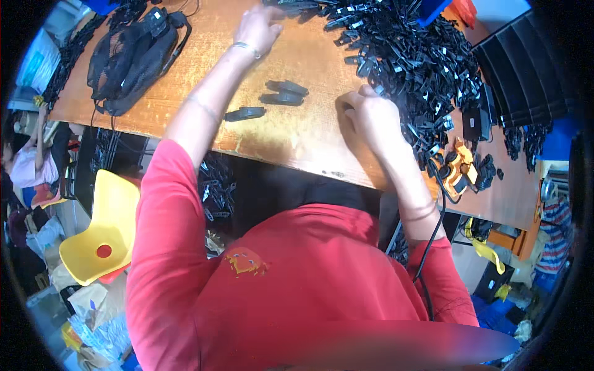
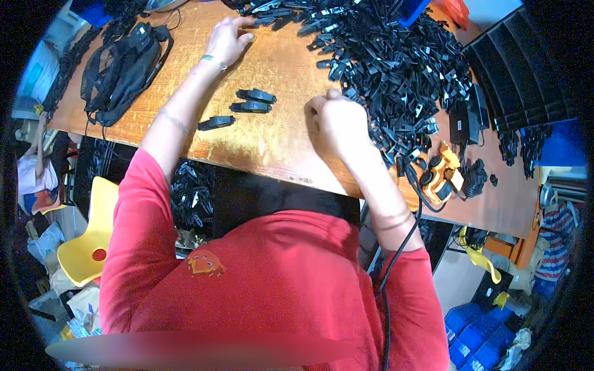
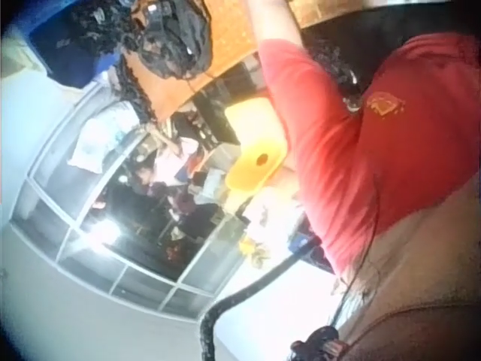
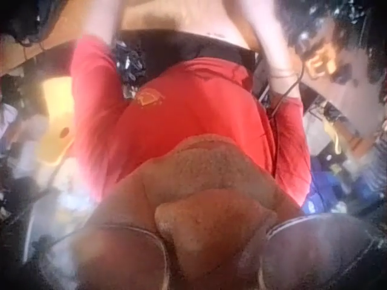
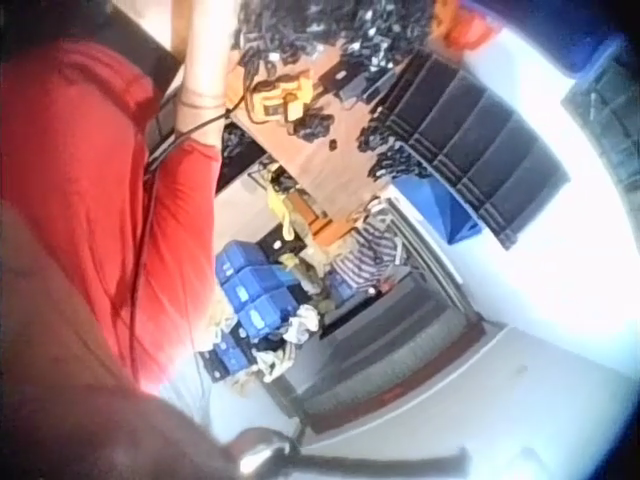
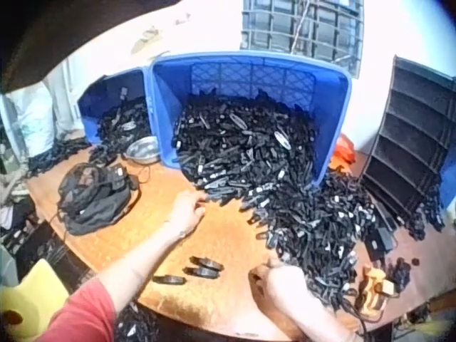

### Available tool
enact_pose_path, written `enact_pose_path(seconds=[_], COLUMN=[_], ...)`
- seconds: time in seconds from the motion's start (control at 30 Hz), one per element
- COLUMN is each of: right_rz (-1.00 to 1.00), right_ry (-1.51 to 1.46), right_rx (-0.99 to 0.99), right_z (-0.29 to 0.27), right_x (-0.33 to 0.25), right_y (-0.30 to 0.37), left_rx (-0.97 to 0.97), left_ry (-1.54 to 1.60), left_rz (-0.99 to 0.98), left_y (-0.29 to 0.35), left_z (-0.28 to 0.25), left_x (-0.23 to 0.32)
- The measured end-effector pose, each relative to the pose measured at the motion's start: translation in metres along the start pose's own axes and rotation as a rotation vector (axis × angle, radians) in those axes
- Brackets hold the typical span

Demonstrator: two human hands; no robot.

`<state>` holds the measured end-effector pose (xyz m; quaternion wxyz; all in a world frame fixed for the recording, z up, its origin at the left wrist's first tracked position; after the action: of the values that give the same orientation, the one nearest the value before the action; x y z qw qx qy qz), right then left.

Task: The person sorts, aligns, and organizes small black plastic components on a workbench by hand.

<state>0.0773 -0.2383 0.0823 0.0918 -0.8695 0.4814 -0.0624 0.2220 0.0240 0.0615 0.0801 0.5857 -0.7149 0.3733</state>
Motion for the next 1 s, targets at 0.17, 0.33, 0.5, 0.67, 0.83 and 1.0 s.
enact_pose_path(seconds=[0.17,0.33,0.5,0.67,0.83,1.0], right_rz=[-0.086,-0.02,-0.081,-0.072,0.013,0.135], right_ry=[-0.057,-0.089,-0.087,-0.054,-0.071,-0.184], right_rx=[0.122,0.004,0.049,0.033,-0.036,0.084], right_z=[0.001,0.021,0.016,0.016,0.023,0.012], right_x=[-0.01,-0.004,-0.013,-0.01,0.007,0.008], right_y=[-0.011,-0.011,-0.005,0.004,-0.014,-0.045], left_rx=[0.024,-0.048,-0.044,-0.332,-0.357,-0.342], left_ry=[-0.122,-0.071,-0.01,0.226,0.254,0.248], left_rz=[0.057,-0.022,0.036,-0.109,0.203,0.172], left_y=[-0.029,-0.042,-0.025,0.019,0.056,0.056], left_z=[0.021,0.032,0.025,0.035,0.021,0.022], left_x=[-0.027,-0.017,-0.011,0.011,0.057,0.045])
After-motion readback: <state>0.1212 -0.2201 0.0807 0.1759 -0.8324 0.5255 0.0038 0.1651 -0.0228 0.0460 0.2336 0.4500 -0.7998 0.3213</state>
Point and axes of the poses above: each hand's wrist, its own y-axis away from the middle knuckle, its own z-axis out of the palm, x = y × z, the point moved 8 cm from there along -y, towards the middle knuckle, and after that the axes turned 15 degrees about y, right-handed, at the moved point
